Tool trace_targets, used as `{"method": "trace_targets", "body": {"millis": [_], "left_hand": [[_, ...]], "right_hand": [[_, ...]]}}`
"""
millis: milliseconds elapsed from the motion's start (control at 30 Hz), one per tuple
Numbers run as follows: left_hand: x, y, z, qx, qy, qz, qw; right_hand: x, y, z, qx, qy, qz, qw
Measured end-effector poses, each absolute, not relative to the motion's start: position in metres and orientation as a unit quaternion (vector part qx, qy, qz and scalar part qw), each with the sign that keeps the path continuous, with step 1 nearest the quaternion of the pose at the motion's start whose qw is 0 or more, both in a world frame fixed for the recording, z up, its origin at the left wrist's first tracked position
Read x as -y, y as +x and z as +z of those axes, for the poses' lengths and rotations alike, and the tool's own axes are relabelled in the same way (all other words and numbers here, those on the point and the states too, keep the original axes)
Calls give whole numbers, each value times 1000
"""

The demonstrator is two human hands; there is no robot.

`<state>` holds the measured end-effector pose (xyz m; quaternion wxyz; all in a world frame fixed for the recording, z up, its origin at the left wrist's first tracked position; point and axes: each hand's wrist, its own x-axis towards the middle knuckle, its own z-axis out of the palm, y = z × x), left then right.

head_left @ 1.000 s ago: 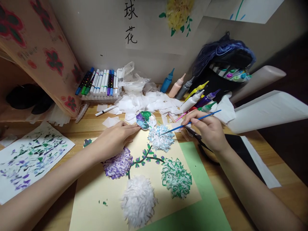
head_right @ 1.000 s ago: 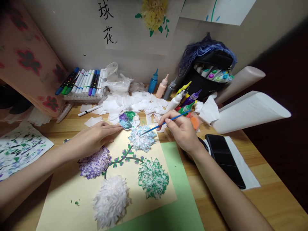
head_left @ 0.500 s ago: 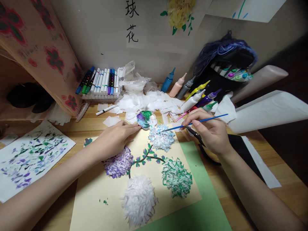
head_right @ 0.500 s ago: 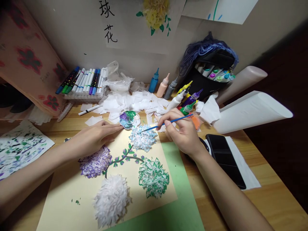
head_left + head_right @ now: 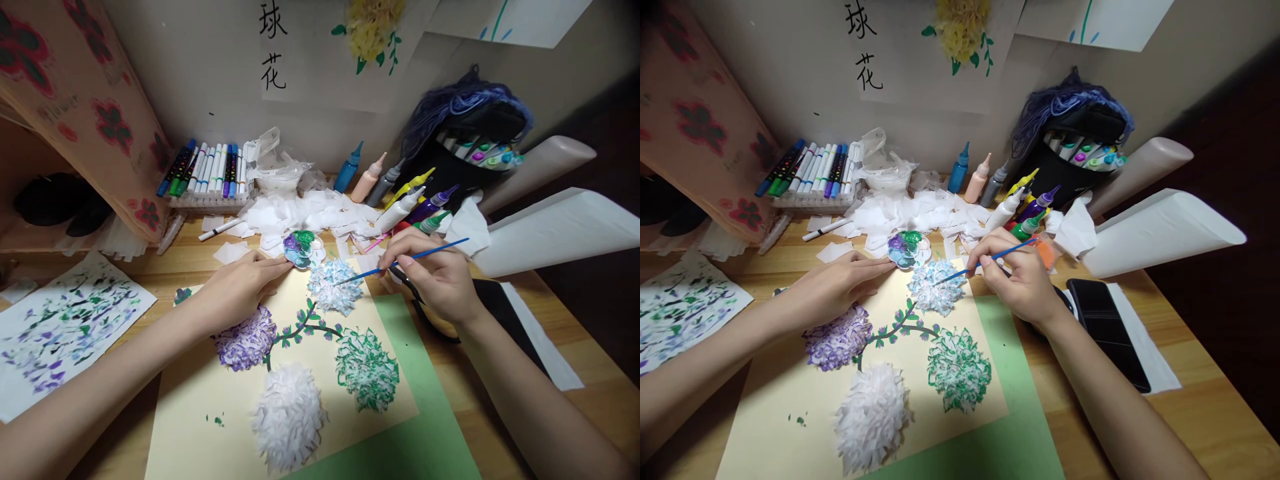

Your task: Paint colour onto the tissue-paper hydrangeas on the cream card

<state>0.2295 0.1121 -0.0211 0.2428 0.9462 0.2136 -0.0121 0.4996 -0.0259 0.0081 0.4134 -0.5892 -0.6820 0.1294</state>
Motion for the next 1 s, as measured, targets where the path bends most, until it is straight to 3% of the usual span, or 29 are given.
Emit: {"method": "trace_targets", "body": {"millis": [400, 600, 833, 1000], "left_hand": [[-113, 228, -23, -200, 950, -3, 239], [-109, 224, -20, -225, 947, 45, 223], [-53, 151, 10, -426, 867, 179, 184], [25, 107, -16, -619, 714, 305, 121]], "right_hand": [[33, 502, 14, 670, -585, 101, 445], [87, 508, -19, 586, -639, 142, 477], [146, 505, -54, 451, -619, 241, 596], [150, 501, -53, 335, -532, 358, 690]]}}
